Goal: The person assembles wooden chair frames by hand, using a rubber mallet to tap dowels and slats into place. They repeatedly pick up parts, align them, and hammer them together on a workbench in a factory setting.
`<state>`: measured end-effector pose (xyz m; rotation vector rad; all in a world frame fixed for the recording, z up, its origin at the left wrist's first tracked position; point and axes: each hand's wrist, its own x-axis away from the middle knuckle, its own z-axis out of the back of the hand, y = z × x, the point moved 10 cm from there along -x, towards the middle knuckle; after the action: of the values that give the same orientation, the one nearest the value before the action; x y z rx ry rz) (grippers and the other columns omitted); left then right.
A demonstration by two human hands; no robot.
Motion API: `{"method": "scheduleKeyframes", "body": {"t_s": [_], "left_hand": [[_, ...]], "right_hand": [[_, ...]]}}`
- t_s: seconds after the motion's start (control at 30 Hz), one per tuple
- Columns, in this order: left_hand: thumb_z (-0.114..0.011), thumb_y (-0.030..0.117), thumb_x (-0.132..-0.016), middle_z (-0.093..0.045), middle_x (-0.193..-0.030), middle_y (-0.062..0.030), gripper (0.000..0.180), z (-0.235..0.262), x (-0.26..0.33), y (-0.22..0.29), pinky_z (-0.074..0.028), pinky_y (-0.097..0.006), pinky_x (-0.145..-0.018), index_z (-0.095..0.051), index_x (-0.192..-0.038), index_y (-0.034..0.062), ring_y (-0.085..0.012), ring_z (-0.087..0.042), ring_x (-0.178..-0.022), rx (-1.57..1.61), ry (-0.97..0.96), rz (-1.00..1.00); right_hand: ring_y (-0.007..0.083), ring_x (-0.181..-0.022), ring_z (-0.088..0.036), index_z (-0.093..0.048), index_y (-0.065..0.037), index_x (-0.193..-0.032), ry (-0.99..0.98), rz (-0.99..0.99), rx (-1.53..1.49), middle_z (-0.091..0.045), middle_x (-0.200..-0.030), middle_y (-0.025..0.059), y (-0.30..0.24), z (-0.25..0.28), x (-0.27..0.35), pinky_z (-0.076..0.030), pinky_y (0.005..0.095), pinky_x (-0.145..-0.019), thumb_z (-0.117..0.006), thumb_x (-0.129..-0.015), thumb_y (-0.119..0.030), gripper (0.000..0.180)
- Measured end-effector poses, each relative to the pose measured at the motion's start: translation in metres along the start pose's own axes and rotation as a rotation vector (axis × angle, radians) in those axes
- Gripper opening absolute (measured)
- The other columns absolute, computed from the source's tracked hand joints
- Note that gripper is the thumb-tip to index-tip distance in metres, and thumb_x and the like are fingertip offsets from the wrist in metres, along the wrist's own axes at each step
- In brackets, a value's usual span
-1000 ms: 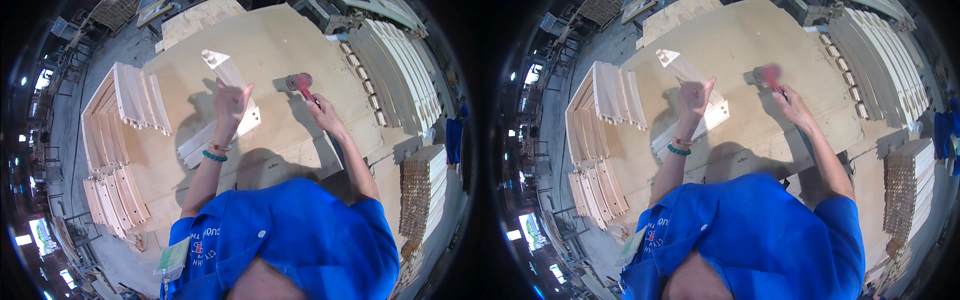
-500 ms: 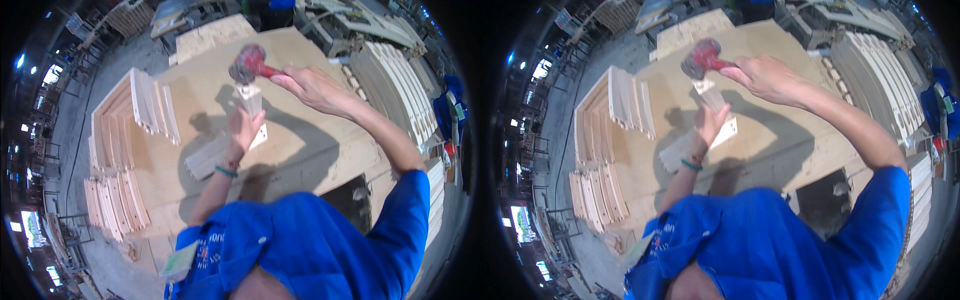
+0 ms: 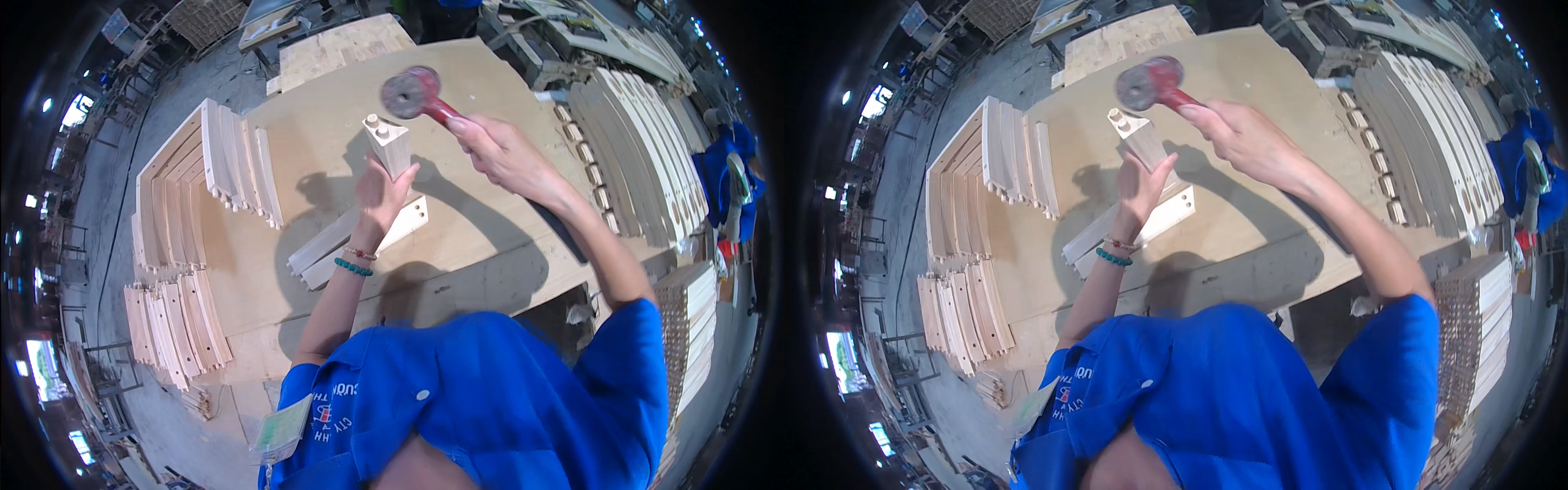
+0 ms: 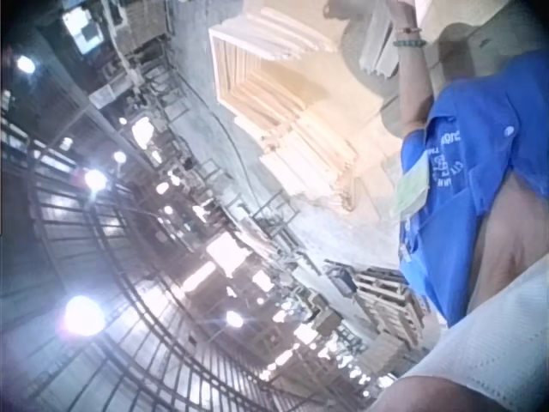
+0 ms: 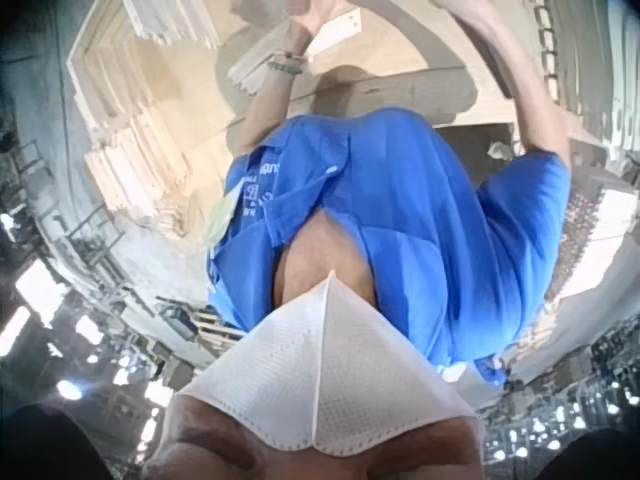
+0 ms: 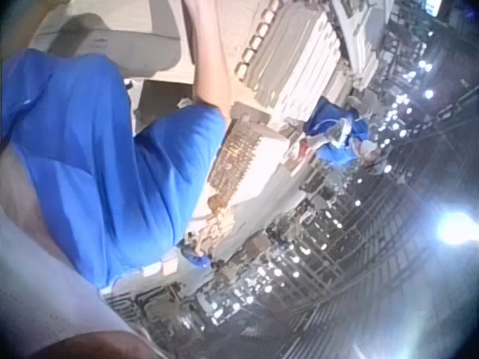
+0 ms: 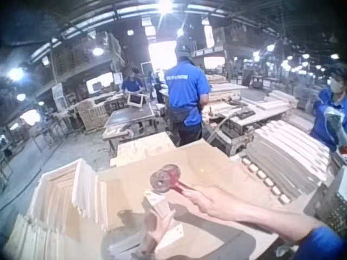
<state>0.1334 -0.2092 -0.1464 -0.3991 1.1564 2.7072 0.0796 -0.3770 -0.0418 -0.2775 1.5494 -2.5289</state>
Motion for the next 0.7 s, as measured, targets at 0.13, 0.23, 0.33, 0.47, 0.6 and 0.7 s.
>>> {"method": "scheduleKeyframes", "body": {"t_s": [0.13, 0.23, 0.33, 0.47, 0.6, 0.7], "left_hand": [[-0.076, 0.038, -0.072, -0.059, -0.109, -0.0259, 0.077, -0.004, -0.002, 0.008, -0.051, -0.046, -0.074, -0.034, -0.123, 0.0005, -0.0423, -0.061, -0.094, -0.040, -0.002, -0.126], [-0.078, 0.033, -0.070, -0.046, -0.128, -0.0256, 0.079, 0.005, 0.005, -0.022, -0.049, -0.044, -0.085, -0.037, -0.129, 0.0004, -0.0405, -0.055, -0.107, -0.272, 0.016, -0.474], [-0.078, 0.032, -0.068, -0.052, -0.119, -0.0221, 0.072, 0.007, 0.011, -0.088, -0.049, -0.044, -0.084, -0.043, -0.122, -0.0009, -0.0360, -0.058, -0.102, -0.709, -0.218, -0.279], [-0.073, 0.028, -0.072, -0.060, -0.098, -0.0148, 0.053, 0.030, 0.016, -0.135, -0.051, -0.039, -0.076, -0.048, -0.109, -0.0007, -0.0245, -0.063, -0.085, -0.137, -0.541, 0.270], [-0.062, 0.017, -0.082, -0.057, -0.085, -0.0082, 0.035, 0.090, 0.019, -0.115, -0.049, -0.030, -0.065, -0.047, -0.110, 0.0016, -0.0121, -0.059, -0.068, 0.229, -0.497, 0.424], [-0.055, 0.008, -0.084, -0.055, -0.085, -0.0070, 0.033, 0.147, 0.022, -0.107, -0.047, -0.031, -0.070, -0.046, -0.115, 0.0019, -0.0160, -0.056, -0.073, 0.196, -0.345, 0.356]], "right_hand": [[0.0017, -0.034, -0.033, -0.045, -0.011, -0.084, 0.017, -0.177, -0.530, -0.042, -0.057, -0.0037, 0.046, -0.022, 0.002, -0.029, 0.0175, -0.030, -0.048, -0.093, -0.053, 0.044], [-0.0002, -0.032, -0.032, -0.044, -0.011, -0.083, 0.005, -0.238, -0.737, -0.043, -0.057, -0.0042, 0.069, -0.045, -0.007, -0.026, 0.0164, -0.028, -0.049, -0.092, -0.053, 0.043], [-0.0003, -0.032, -0.031, -0.043, -0.011, -0.083, -0.032, -0.266, -0.894, -0.041, -0.056, -0.0048, 0.085, -0.052, 0.004, -0.026, 0.0159, -0.028, -0.047, -0.095, -0.050, 0.040], [-0.0006, -0.031, -0.031, -0.043, -0.011, -0.085, -0.054, -0.284, -1.035, -0.055, -0.064, 0.0022, 0.101, -0.048, 0.022, -0.025, 0.0153, -0.027, -0.044, -0.097, -0.046, 0.037], [0.0018, -0.032, -0.029, -0.045, -0.008, -0.091, 0.119, -0.336, -0.870, -0.066, -0.082, 0.0145, 0.125, -0.022, 0.054, -0.025, 0.0176, -0.029, -0.046, -0.096, -0.044, 0.037], [0.0034, -0.033, -0.032, -0.047, -0.008, -0.093, 0.222, -0.339, -0.594, -0.063, -0.073, 0.0095, 0.148, 0.007, 0.076, -0.026, 0.0192, -0.030, -0.046, -0.096, -0.044, 0.036]]}}
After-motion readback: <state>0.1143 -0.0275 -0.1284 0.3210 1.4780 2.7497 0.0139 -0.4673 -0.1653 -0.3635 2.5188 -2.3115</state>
